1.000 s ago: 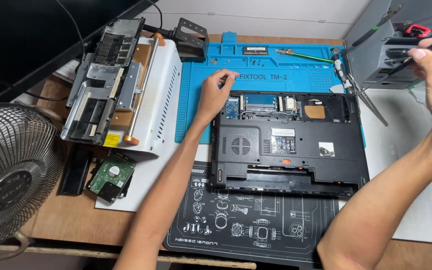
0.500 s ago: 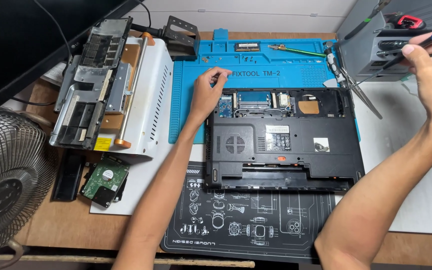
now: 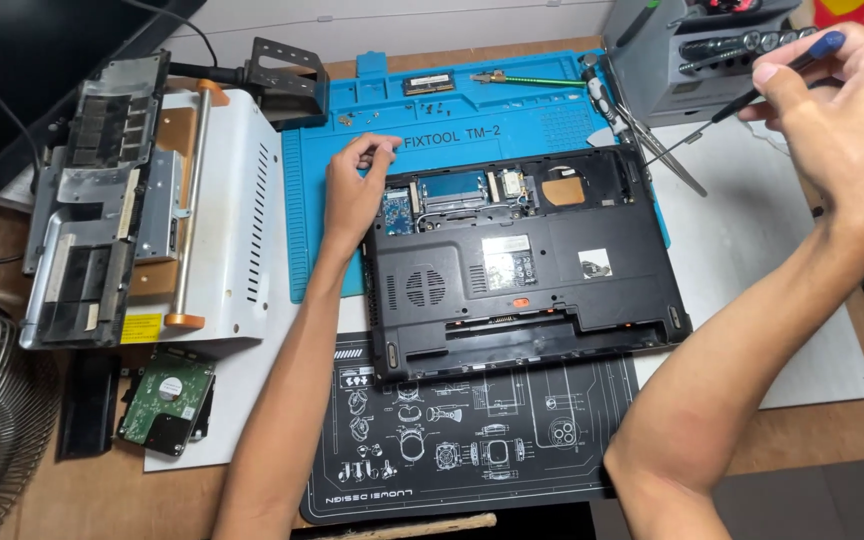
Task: Disassembling a laptop to remove internal components using a screwdriver and manual manipulation.
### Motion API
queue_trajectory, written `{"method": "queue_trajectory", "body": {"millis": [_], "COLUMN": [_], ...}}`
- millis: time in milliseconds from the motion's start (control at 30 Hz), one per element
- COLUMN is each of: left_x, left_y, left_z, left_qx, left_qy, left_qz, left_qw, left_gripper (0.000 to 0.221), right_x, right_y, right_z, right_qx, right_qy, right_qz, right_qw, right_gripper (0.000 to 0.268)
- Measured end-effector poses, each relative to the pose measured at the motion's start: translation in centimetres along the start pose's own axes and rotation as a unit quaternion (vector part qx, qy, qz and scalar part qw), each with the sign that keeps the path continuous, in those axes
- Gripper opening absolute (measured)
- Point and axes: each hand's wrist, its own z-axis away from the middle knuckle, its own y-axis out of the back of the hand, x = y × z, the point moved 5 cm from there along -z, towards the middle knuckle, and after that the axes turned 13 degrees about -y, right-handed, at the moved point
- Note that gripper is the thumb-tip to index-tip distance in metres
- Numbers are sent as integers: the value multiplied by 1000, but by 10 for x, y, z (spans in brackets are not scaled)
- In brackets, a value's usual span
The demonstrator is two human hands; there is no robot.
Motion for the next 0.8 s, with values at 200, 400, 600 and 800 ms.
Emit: {"method": "queue_trajectory", "body": {"millis": [200,400,600,800], "left_x": [-1,-1,0,-9], "left_y": [-1,-1,1,-1], "left_z": [0,0,1,2], "left_qx": [-6,-4,3,10], "left_qy": [9,8,14,26], "left_qz": [-5,-10,1,5], "left_qw": [1000,1000,1000,1000], "left_gripper": [24,25,26,24], "right_x": [-8,8,21,27], "right_y": [6,10,5,-3], "right_z": [11,8,0,-6], "right_qx": [-13,-17,-30,-49], "right_qy": [7,-39,-27,-41], "right_qz": [24,27,19,43], "right_qw": [1000,999,999,997], "right_gripper": [3,4,3,4]}}
